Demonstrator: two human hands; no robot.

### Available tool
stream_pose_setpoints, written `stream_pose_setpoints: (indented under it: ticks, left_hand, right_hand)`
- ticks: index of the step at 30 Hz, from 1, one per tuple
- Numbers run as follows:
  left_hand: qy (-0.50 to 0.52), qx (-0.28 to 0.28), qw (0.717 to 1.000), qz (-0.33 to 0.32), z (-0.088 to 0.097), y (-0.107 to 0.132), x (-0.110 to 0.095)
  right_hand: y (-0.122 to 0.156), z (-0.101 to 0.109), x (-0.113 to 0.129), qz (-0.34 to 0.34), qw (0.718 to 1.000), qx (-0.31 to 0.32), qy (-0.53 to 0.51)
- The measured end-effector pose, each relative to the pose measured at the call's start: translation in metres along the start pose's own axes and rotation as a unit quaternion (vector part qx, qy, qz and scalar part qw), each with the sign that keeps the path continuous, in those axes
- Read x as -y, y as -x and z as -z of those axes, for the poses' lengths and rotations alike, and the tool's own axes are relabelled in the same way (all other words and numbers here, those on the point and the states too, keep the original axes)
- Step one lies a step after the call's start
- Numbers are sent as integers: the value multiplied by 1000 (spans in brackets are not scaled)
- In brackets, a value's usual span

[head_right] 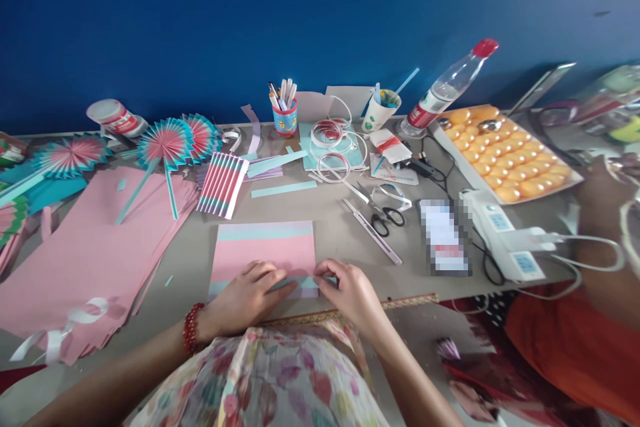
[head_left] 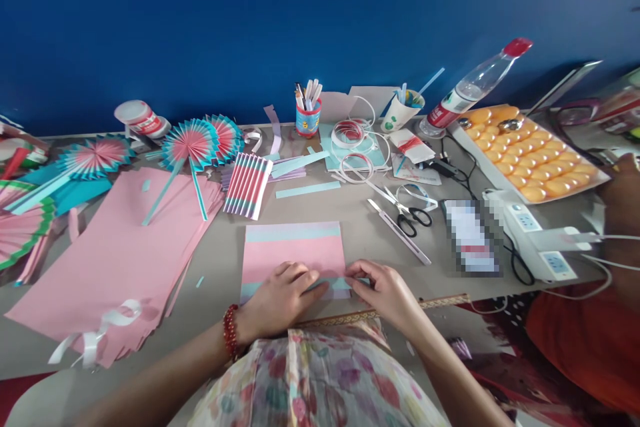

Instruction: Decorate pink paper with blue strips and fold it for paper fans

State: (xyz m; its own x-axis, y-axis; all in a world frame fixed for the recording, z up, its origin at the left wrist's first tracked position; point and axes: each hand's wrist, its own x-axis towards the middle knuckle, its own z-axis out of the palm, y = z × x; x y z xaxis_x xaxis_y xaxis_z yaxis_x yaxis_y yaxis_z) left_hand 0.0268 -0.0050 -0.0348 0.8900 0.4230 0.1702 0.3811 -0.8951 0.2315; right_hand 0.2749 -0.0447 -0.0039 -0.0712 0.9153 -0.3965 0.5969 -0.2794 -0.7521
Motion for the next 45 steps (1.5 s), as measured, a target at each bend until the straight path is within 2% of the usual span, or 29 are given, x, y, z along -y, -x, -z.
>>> stream_pose_setpoints:
  ticks: [14, 25, 32, 36, 42, 45]
  left_hand:
    - [8, 0, 1000, 1, 2, -1, 0]
    - [15, -3, 1000, 4, 1, 0, 0]
    - [-1, 5, 1000, -2, 1, 1, -1]
    - [-26, 7, 999, -36, 4, -4, -4]
    - [13, 14, 985, -172, 1, -26, -5]
    - [35, 23, 983, -179, -5, -32, -3]
  right_hand:
    - [0, -1, -5, 54, 994, -28, 92]
    - [4, -7, -8, 61, 985, -57, 152]
    - [5, -7, -6, 71, 983, -65, 156]
    - [5, -8, -7, 85, 981, -65, 164]
    - [4, -10, -12, 91, 979, -67, 170]
    - [5, -8, -10, 93, 982, -64, 154]
